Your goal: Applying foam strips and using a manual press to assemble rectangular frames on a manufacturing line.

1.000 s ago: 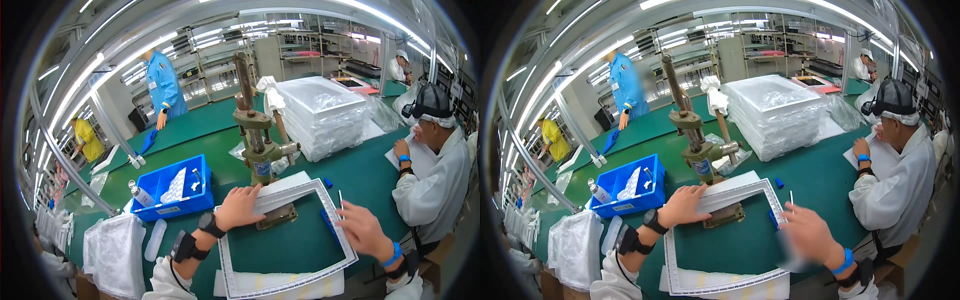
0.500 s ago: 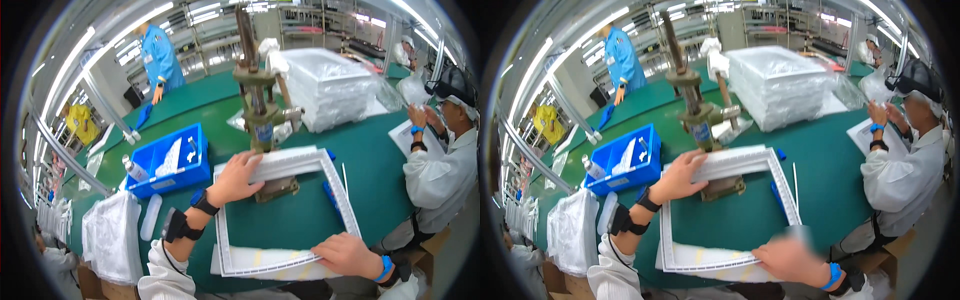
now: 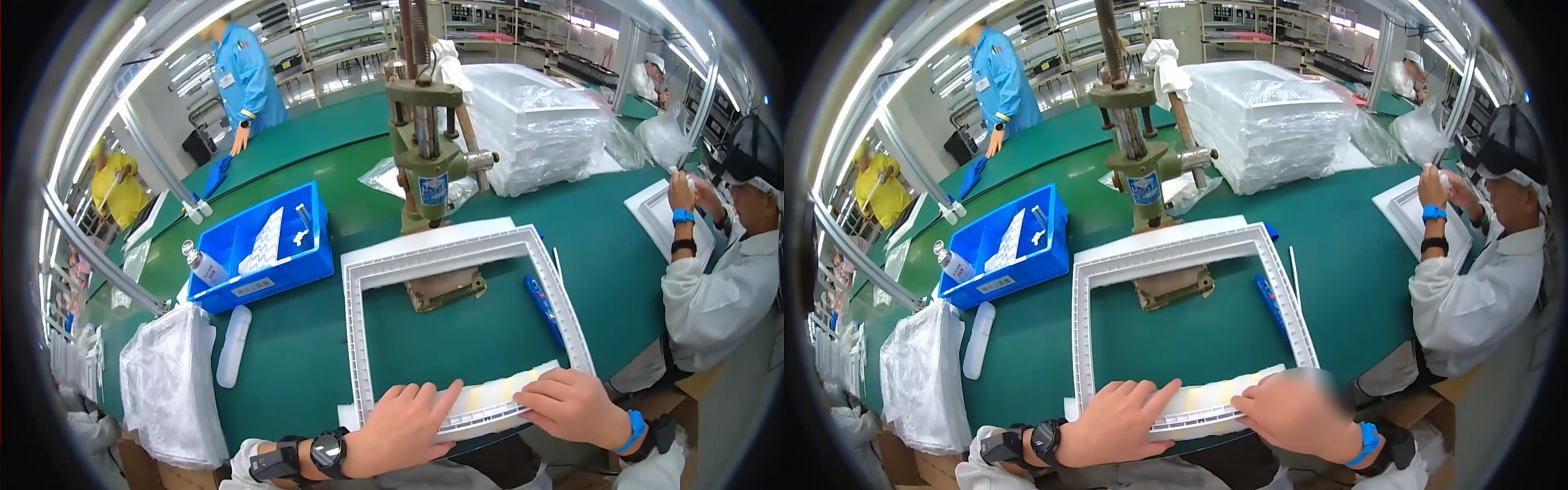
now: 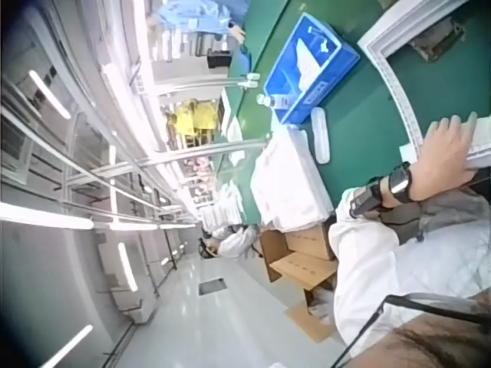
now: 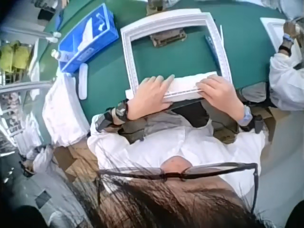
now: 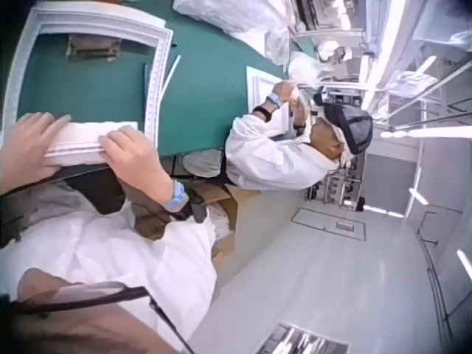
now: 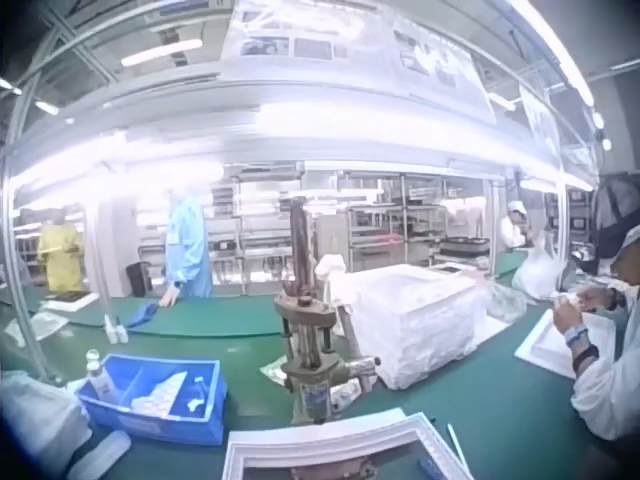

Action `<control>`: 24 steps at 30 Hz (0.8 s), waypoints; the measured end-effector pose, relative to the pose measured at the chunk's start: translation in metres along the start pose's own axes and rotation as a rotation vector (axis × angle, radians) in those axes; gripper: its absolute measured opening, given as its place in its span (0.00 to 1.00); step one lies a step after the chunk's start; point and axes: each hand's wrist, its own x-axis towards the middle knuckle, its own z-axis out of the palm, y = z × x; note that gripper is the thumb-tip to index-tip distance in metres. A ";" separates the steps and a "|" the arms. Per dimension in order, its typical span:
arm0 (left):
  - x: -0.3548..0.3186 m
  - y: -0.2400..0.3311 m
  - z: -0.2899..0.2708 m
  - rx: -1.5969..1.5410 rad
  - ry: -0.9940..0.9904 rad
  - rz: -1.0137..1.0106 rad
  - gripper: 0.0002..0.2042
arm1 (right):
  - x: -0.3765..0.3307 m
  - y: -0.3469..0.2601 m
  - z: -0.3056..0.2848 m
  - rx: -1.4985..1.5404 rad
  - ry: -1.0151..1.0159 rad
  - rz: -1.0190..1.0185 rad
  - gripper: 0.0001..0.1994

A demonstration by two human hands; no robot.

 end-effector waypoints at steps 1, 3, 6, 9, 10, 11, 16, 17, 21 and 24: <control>-0.002 0.001 0.000 0.011 -0.003 -0.079 0.39 | -0.001 0.000 0.003 -0.008 0.005 -0.006 0.16; -0.005 -0.001 0.005 -0.002 0.017 -0.080 0.39 | -0.002 0.001 0.008 0.001 -0.020 0.025 0.17; -0.003 -0.001 0.004 -0.015 0.039 -0.079 0.39 | -0.001 0.006 0.007 -0.009 -0.035 0.018 0.17; -0.003 -0.004 0.004 -0.014 0.038 -0.075 0.39 | 0.002 0.010 0.004 0.039 -0.050 0.020 0.16; -0.003 -0.005 0.004 -0.017 0.027 -0.075 0.39 | 0.004 0.010 0.001 0.090 -0.071 0.036 0.16; -0.003 -0.006 0.002 -0.016 0.029 -0.074 0.39 | 0.007 0.009 -0.005 0.087 -0.071 0.034 0.16; -0.006 -0.009 -0.025 -0.154 0.154 -0.093 0.34 | 0.042 0.026 -0.021 0.142 0.033 0.164 0.12; -0.004 -0.014 -0.034 -0.145 0.167 -0.079 0.34 | 0.048 0.032 -0.024 0.125 0.044 0.161 0.12; -0.002 -0.047 -0.067 -0.244 0.262 -0.221 0.23 | 0.089 0.058 -0.033 0.344 0.156 0.342 0.10; -0.001 -0.087 -0.066 -0.317 0.405 -0.209 0.23 | 0.131 0.088 -0.034 0.423 0.406 0.351 0.11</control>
